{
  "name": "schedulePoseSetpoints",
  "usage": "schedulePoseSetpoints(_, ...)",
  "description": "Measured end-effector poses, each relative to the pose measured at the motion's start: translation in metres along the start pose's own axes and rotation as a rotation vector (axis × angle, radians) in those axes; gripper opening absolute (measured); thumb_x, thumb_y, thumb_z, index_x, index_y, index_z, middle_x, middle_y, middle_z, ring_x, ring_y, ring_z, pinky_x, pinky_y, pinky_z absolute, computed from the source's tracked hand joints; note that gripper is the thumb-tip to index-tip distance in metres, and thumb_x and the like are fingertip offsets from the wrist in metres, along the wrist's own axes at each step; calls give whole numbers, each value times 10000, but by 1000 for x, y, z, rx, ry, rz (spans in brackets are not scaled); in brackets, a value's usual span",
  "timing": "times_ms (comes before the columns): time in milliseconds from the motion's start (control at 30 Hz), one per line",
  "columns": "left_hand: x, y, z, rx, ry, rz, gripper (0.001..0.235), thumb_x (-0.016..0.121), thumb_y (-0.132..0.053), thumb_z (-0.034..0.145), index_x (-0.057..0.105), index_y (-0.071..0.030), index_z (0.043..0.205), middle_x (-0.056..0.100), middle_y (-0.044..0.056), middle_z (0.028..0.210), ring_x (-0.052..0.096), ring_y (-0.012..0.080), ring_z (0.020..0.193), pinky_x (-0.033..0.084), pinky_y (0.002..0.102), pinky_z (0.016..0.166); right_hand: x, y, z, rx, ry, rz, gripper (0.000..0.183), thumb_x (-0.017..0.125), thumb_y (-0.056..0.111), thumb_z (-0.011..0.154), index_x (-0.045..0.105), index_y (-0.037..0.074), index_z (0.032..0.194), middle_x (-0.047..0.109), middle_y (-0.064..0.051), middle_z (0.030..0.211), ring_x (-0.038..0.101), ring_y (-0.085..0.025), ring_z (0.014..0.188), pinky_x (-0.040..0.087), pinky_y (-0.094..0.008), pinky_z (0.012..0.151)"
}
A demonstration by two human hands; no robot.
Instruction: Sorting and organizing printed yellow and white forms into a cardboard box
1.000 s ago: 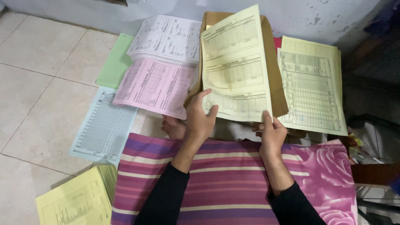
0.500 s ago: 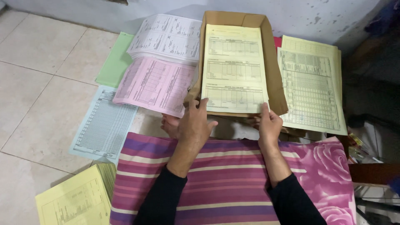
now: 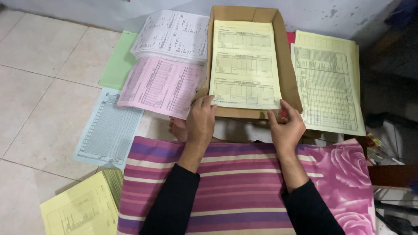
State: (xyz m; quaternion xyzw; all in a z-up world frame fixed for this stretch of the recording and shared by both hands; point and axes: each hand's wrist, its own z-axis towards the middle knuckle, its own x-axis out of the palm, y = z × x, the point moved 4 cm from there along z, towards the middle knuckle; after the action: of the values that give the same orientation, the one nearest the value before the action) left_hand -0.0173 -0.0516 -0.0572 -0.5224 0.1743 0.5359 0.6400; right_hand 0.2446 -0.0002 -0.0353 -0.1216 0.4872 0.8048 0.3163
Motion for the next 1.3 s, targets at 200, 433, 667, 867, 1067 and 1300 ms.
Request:
schedulePoseSetpoints(200,14,11,1,35,-15,-37,370,742,-282,933,686,-165,1280,663,113,1222,686,303,1149,565,392,957,-1,-3,10,-148,27,-66,443,951,173,768,795,120,1179,762,-131,1157,718,-362,1050,569,-460,886)
schedulePoseSetpoints(433,24,19,1,21,-40,-60,284,702,-311,982,721,-198,1242,685,79,1222,704,251,1128,567,353,948,13,-18,23,-134,72,-114,294,912,237,850,817,188,1124,777,-100,1167,736,-314,1046,577,-417,890)
schedulePoseSetpoints(667,33,20,2,52,-107,-70,274,641,-311,1021,720,-196,1258,679,73,1243,686,244,1141,561,351,962,13,-15,25,-110,119,-175,260,889,259,871,822,187,1112,780,-114,1143,735,-349,1025,579,-438,880)
schedulePoseSetpoints(867,28,15,10,62,-142,-57,274,630,-321,1021,703,-227,1268,657,35,1266,666,209,1168,563,325,966,15,-11,31,-83,115,-248,218,861,307,883,819,236,1085,789,-45,1114,743,-294,1013,588,-417,872)
schedulePoseSetpoints(1067,35,19,13,63,-165,-39,259,621,-340,1021,719,-268,1250,673,-17,1239,677,169,1140,565,301,959,15,-9,33,-78,95,-273,183,839,271,895,827,227,1073,799,-37,1065,750,-290,967,604,-418,829)
schedulePoseSetpoints(1300,15,12,15,68,-170,-76,257,705,-372,962,755,-276,1195,684,-22,1209,693,181,1114,581,314,925,-30,-2,41,-192,54,-418,150,860,344,870,837,280,1003,789,17,880,760,-215,822,606,-313,746)
